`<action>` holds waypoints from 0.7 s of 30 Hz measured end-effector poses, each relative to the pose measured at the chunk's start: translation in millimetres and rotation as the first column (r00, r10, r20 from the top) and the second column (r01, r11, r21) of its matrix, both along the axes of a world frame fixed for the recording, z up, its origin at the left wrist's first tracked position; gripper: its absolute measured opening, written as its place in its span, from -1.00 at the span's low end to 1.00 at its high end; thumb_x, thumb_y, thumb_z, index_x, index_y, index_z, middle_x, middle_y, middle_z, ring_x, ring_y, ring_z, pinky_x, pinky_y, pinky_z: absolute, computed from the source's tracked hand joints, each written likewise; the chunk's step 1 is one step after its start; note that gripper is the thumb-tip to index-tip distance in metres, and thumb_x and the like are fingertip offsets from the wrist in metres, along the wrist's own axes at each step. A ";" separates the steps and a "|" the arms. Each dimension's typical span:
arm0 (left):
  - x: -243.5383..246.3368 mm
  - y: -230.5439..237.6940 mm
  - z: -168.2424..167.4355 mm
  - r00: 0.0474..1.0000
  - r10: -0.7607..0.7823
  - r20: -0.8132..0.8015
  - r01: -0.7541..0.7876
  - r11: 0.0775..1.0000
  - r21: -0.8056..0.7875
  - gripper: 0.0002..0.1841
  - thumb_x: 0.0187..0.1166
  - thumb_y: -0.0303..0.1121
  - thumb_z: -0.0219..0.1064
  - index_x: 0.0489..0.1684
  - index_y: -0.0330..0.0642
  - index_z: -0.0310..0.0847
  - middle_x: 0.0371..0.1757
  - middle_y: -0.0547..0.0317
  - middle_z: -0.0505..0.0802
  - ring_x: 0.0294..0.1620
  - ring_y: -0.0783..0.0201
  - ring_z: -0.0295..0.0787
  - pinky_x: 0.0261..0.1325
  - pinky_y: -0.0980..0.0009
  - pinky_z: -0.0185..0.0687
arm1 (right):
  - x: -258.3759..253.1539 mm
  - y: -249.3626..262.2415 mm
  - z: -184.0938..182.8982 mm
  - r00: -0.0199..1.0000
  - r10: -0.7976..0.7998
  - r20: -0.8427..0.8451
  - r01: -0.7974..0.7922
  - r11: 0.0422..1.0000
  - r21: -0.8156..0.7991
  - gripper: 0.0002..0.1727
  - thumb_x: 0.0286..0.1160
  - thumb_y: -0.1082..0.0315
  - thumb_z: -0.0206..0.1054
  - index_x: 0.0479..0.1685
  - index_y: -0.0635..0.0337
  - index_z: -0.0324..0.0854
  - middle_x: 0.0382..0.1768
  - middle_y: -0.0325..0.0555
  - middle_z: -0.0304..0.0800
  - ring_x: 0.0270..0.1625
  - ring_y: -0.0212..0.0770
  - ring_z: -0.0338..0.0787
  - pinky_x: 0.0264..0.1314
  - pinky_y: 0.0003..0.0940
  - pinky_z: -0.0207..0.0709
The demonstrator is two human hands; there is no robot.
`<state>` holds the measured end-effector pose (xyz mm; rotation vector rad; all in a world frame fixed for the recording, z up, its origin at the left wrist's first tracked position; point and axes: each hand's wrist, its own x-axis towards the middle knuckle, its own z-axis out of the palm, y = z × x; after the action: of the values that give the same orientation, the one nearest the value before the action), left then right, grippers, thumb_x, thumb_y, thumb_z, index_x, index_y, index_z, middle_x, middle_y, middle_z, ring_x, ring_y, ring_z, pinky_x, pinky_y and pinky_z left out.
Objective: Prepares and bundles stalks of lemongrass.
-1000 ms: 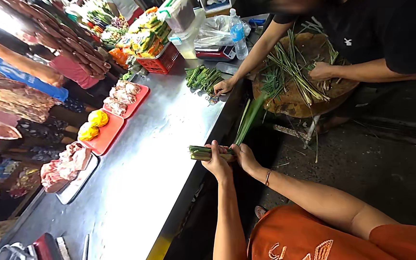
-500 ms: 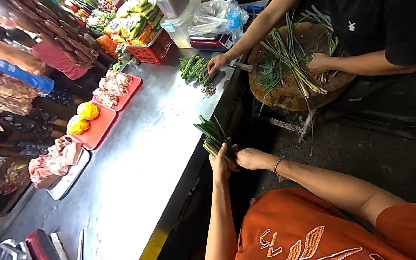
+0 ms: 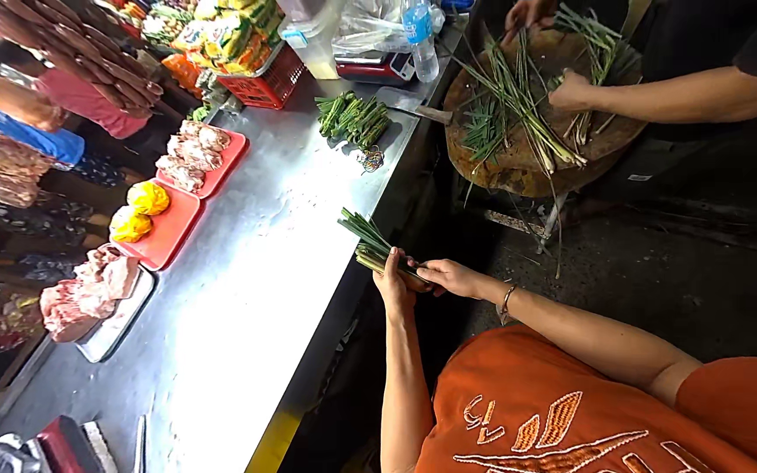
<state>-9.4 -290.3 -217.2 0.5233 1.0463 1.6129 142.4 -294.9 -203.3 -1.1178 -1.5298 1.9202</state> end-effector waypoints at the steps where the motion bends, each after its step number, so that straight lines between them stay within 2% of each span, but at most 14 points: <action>1: -3.2 2.2 -2.0 1.000 0.013 0.005 -0.013 1.000 -0.004 -0.91 0.76 -0.46 0.12 0.06 -0.19 0.42 -0.39 0.12 0.76 -0.54 0.27 0.73 -0.41 0.32 0.80 | 6.7 0.5 3.2 0.998 0.023 -0.064 -0.028 0.997 -0.075 -0.40 0.89 -0.06 -0.07 0.65 0.15 0.41 0.38 0.16 0.66 0.34 0.01 0.74 0.27 -0.01 0.64; 2: -7.3 3.4 -3.7 1.000 -0.001 -0.002 0.001 1.000 0.001 -0.89 0.75 -0.47 0.09 0.11 -0.17 0.36 -0.39 0.13 0.74 -0.55 0.27 0.72 -0.41 0.32 0.80 | 12.6 2.5 5.4 0.995 0.040 -0.087 -0.049 0.993 -0.108 -0.36 0.84 -0.05 0.04 0.76 0.11 0.27 0.46 0.17 0.62 0.42 0.05 0.69 0.34 0.04 0.60; 4: -7.0 4.1 -2.2 0.998 -0.042 -0.043 0.042 0.999 0.006 -0.81 0.70 -0.50 0.13 0.17 -0.19 0.31 -0.43 0.11 0.72 -0.56 0.25 0.72 -0.39 0.30 0.81 | 18.7 13.9 3.1 0.996 0.083 -0.045 -0.087 0.991 -0.101 -0.07 0.57 0.20 0.42 0.88 0.21 -0.04 0.57 0.25 0.52 0.49 0.12 0.62 0.41 0.07 0.55; 5: -2.6 3.8 -0.5 0.995 -0.068 -0.070 0.068 0.998 0.009 -0.73 0.63 -0.51 0.19 0.23 -0.20 0.32 -0.47 0.12 0.73 -0.57 0.25 0.73 -0.37 0.30 0.82 | 18.6 20.8 1.3 0.994 0.109 -0.026 -0.111 0.988 -0.105 0.06 0.43 0.33 0.53 0.90 0.23 -0.12 0.60 0.28 0.46 0.49 0.13 0.60 0.41 0.03 0.55; 6: 4.0 3.6 1.1 0.990 -0.096 -0.101 0.098 0.995 0.016 -0.60 0.58 -0.51 0.24 0.37 -0.20 0.33 -0.48 0.15 0.75 -0.56 0.28 0.75 -0.35 0.32 0.82 | 17.2 26.9 0.3 0.992 0.125 -0.027 -0.127 0.984 -0.121 0.12 0.33 0.45 0.58 0.90 0.23 -0.13 0.61 0.29 0.42 0.47 0.12 0.59 0.39 0.00 0.55; 7: 11.9 3.8 2.2 0.984 -0.115 -0.138 0.119 0.993 0.022 -0.48 0.54 -0.51 0.30 0.52 -0.22 0.35 -0.47 0.16 0.77 -0.55 0.31 0.75 -0.34 0.34 0.81 | 15.2 31.5 -1.6 0.990 0.133 -0.047 -0.138 0.980 -0.140 0.11 0.26 0.56 0.58 0.88 0.21 -0.06 0.56 0.28 0.44 0.41 0.08 0.61 0.33 -0.05 0.57; 8: 20.7 4.6 3.9 0.975 -0.117 -0.187 0.123 0.992 0.017 -0.52 0.50 -0.52 0.34 0.44 -0.27 0.46 -0.45 0.16 0.78 -0.54 0.33 0.75 -0.35 0.36 0.80 | 12.9 33.7 -4.3 0.988 0.137 -0.072 -0.147 0.976 -0.158 0.01 0.22 0.66 0.54 0.78 0.17 0.10 0.42 0.21 0.55 0.26 -0.04 0.66 0.19 -0.15 0.60; 10: 36.5 6.7 8.3 0.951 -0.114 -0.288 0.117 0.993 -0.009 -0.77 0.48 -0.49 0.39 0.05 -0.29 0.59 -0.44 0.16 0.83 -0.48 0.33 0.80 -0.31 0.37 0.81 | 12.9 35.7 -8.5 0.984 0.128 -0.121 -0.152 0.964 -0.220 -0.23 0.23 0.78 0.37 0.55 0.18 0.30 0.06 0.07 0.68 -0.07 -0.19 0.76 -0.04 -0.28 0.71; 12: 47.2 7.4 9.6 0.934 -0.134 -0.332 0.140 0.990 -0.007 -0.87 0.47 -0.45 0.38 -0.13 -0.25 0.62 -0.37 0.17 0.85 -0.37 0.33 0.82 -0.20 0.35 0.81 | 18.8 37.9 -10.1 0.985 0.141 -0.100 -0.164 0.947 -0.276 -0.47 0.36 0.75 0.32 0.35 0.26 0.44 -0.19 -0.05 0.73 -0.26 -0.28 0.77 -0.16 -0.36 0.71; 15: 55.5 9.6 6.8 0.936 -0.180 -0.304 0.192 0.981 0.011 -0.85 0.51 -0.41 0.33 -0.07 -0.24 0.62 -0.27 0.11 0.88 -0.27 0.29 0.86 -0.14 0.32 0.82 | 26.9 40.4 -10.0 0.986 0.166 0.035 -0.153 0.960 -0.237 -0.79 0.42 0.63 0.36 0.00 0.34 0.59 -0.39 -0.13 0.72 -0.40 -0.35 0.72 -0.30 -0.44 0.62; 17: 59.8 13.7 3.8 0.936 -0.202 -0.289 0.215 0.977 0.012 -0.86 0.56 -0.42 0.25 -0.03 -0.24 0.59 -0.22 0.07 0.90 -0.17 0.23 0.89 -0.05 0.28 0.83 | 30.9 41.3 -8.7 0.980 0.146 0.138 -0.119 0.975 -0.189 -0.82 0.38 0.57 0.42 -0.08 0.35 0.63 -0.45 -0.12 0.69 -0.46 -0.33 0.66 -0.33 -0.40 0.57; 19: 64.2 19.4 1.3 0.928 -0.223 -0.298 0.242 0.970 0.027 -0.86 0.56 -0.45 0.25 -0.04 -0.27 0.59 -0.20 0.03 0.92 -0.17 0.20 0.91 -0.05 0.25 0.84 | 35.7 43.8 -10.8 0.968 0.119 0.220 -0.092 0.987 -0.129 -0.75 0.32 0.50 0.50 -0.05 0.33 0.65 -0.44 -0.11 0.67 -0.49 -0.32 0.60 -0.37 -0.38 0.51; 21: 66.6 25.2 -1.5 0.915 -0.260 -0.307 0.287 0.957 0.047 -0.85 0.51 -0.46 0.28 -0.07 -0.29 0.60 -0.20 -0.02 0.93 -0.17 0.17 0.92 -0.06 0.25 0.84 | 40.1 45.1 -13.5 0.959 0.088 0.268 -0.069 0.994 -0.081 -0.75 0.29 0.42 0.53 -0.10 0.28 0.65 -0.47 -0.13 0.63 -0.52 -0.32 0.55 -0.42 -0.34 0.45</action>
<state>57.3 -265.1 -218.7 0.9571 1.0678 1.3612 182.5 -249.8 -216.8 -1.4205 -1.6813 1.9499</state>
